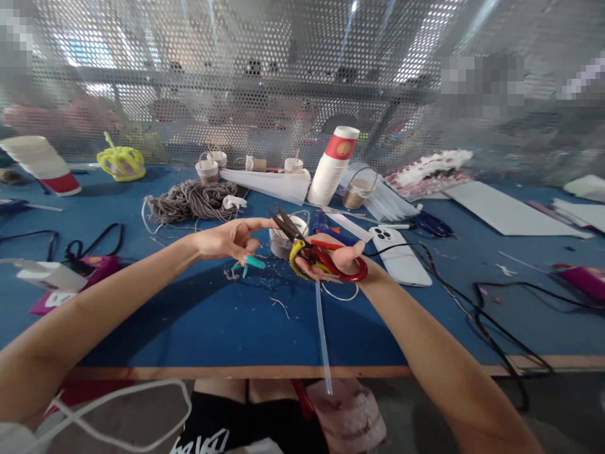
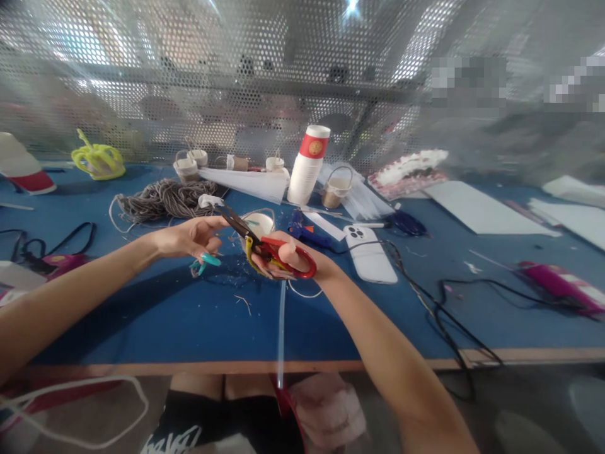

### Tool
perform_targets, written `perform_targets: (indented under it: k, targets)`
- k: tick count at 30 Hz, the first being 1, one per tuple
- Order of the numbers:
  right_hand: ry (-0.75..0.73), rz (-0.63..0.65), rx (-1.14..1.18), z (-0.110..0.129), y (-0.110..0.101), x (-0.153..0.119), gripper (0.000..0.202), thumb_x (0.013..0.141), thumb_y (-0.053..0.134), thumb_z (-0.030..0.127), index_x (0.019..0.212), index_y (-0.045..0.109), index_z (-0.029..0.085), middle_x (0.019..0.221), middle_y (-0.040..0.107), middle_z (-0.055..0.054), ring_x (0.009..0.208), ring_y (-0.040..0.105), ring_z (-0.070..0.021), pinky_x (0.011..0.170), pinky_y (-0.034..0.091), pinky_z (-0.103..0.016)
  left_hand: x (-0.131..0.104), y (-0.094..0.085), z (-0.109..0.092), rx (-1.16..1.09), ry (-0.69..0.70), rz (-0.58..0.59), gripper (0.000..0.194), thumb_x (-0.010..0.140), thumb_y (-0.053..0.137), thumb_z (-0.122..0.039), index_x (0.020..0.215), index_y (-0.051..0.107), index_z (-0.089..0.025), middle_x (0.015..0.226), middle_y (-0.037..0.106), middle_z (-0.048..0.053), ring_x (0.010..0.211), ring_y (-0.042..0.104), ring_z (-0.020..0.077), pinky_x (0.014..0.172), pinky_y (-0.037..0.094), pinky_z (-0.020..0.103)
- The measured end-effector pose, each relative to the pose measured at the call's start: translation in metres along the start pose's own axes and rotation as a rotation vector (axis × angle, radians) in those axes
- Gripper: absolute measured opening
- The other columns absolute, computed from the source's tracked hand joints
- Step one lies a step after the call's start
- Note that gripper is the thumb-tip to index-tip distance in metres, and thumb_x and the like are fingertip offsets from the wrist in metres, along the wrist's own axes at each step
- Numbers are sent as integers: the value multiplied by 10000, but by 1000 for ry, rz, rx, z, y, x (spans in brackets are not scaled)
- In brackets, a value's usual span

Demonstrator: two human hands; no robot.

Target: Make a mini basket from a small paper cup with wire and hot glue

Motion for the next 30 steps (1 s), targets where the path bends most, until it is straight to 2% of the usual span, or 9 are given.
perform_targets:
  k: [3, 5, 9, 11, 13, 16, 19, 26, 30]
  targets:
    - [-121, -101, 70, 13, -2, -6, 774, 453, 394, 936, 645, 509, 195, 474, 464, 28, 387, 386, -75, 353, 288, -231, 0, 0, -1, 13, -10, -13, 773, 635, 745, -109, 1339, 433, -180, 532, 511, -62, 433, 388, 32, 418, 345, 150]
    - [-145, -235, 82, 24, -6, -11, 728, 469, 443, 909, 625, 512, 201, 426, 436, 43, 345, 348, -66, 334, 263, -227, 0, 1, -2, 25, -14, -17, 782, 642, 736, -108, 1353, 418, -171, 522, 490, -63, 442, 380, 39, 428, 346, 160]
    - [-80, -636, 2, 42, -17, -18, 620, 531, 512, 839, 592, 471, 223, 382, 366, 78, 287, 292, -58, 299, 226, -226, 0, -1, -1, 62, -18, -10, 779, 651, 727, -98, 1357, 416, -202, 503, 461, -74, 444, 383, 46, 448, 361, 174]
    - [-23, -817, -77, 43, -21, -18, 508, 651, 557, 714, 576, 441, 225, 371, 358, 84, 278, 304, -62, 305, 232, -230, -1, -2, 0, 86, -12, -10, 772, 643, 733, -90, 1344, 435, -219, 515, 470, -74, 445, 382, 46, 456, 372, 181]
    - [115, -892, -270, 37, -23, -15, 409, 720, 610, 543, 549, 432, 216, 372, 393, 69, 305, 346, -68, 345, 258, -237, -1, -3, 1, 104, -2, -16, 756, 642, 740, -100, 1331, 454, -224, 539, 485, -65, 449, 384, 47, 453, 372, 187]
    - [365, -866, -686, 26, -21, -7, 332, 740, 606, 380, 508, 452, 199, 440, 492, 14, 405, 427, -92, 443, 305, -265, -2, -3, 1, 111, 9, -22, 740, 647, 743, -129, 1327, 463, -213, 558, 498, -52, 460, 396, 50, 443, 361, 187]
    - [434, -772, -869, 21, -16, -2, 320, 780, 520, 312, 490, 455, 194, 501, 540, -25, 465, 467, -114, 499, 332, -288, -2, -3, 0, 97, 7, -23, 726, 649, 734, -123, 1321, 471, -203, 582, 524, -41, 469, 393, 45, 439, 355, 177]
    - [685, -614, -718, 34, -9, -13, 250, 728, 544, 293, 512, 479, 186, 481, 600, -47, 429, 575, -150, 473, 432, -277, -1, -6, 0, 86, -10, -13, 726, 654, 723, -74, 1319, 469, -215, 593, 532, -45, 484, 400, 40, 457, 382, 159]
    - [709, -644, -696, 41, -4, -20, 348, 733, 558, 356, 452, 426, 198, 425, 576, -36, 398, 574, -146, 450, 428, -260, -1, -6, -2, 82, -24, -19, 717, 653, 718, -46, 1307, 481, -218, 605, 547, -46, 500, 431, 40, 468, 403, 147]
Point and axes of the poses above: each hand's wrist, its own x-axis towards the middle knuckle, its own y-axis out of the palm, z = x × y, the point moved 1 cm from there along x, towards the middle knuckle
